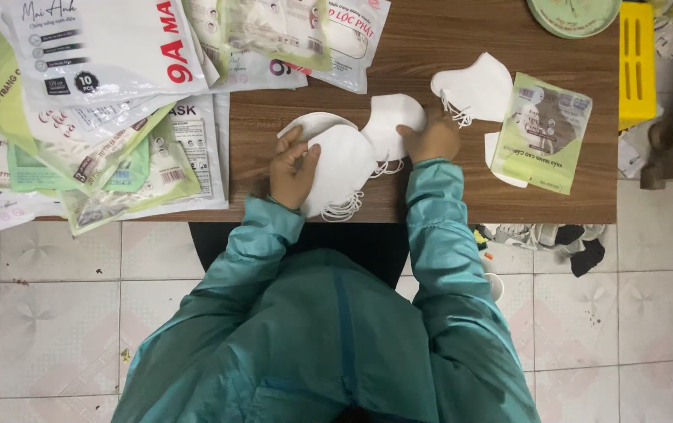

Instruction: Stacking individual face masks into a neat pile on a wooden table

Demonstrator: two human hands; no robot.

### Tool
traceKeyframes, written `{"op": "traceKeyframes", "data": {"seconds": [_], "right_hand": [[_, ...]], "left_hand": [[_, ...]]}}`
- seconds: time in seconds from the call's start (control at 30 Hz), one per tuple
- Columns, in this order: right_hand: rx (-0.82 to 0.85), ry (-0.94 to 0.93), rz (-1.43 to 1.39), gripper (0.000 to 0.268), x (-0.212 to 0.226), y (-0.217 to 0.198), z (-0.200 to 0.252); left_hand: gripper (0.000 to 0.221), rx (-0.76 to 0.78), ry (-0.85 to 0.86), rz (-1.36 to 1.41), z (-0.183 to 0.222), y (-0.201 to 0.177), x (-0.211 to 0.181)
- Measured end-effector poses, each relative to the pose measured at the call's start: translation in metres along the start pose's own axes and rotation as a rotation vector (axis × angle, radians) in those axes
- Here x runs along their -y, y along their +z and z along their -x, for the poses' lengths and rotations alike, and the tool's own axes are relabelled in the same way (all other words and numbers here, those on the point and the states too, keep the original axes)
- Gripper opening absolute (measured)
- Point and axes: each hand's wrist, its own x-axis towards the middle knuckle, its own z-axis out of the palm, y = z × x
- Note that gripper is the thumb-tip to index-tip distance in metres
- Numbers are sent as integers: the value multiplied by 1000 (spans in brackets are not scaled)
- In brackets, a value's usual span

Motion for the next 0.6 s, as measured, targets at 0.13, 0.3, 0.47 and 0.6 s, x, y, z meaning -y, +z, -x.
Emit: {"op": "traceKeyframes", "data": {"seconds": [0.13, 0.3, 0.47, 0.6], "right_hand": [[-110, -81, 138, 58, 9, -7, 11], [-117, -100, 98, 45, 0, 11, 7], [-47, -38, 39, 55, -1, 8, 7], [8, -16, 19, 56, 2, 7, 3]], "left_hand": [[13, 4, 20, 7, 2, -5, -26], [16, 33, -151, 133, 4, -7, -34], [17, 15, -347, 349, 8, -3, 13], [19, -17, -492, 487, 12, -3, -38]]}}
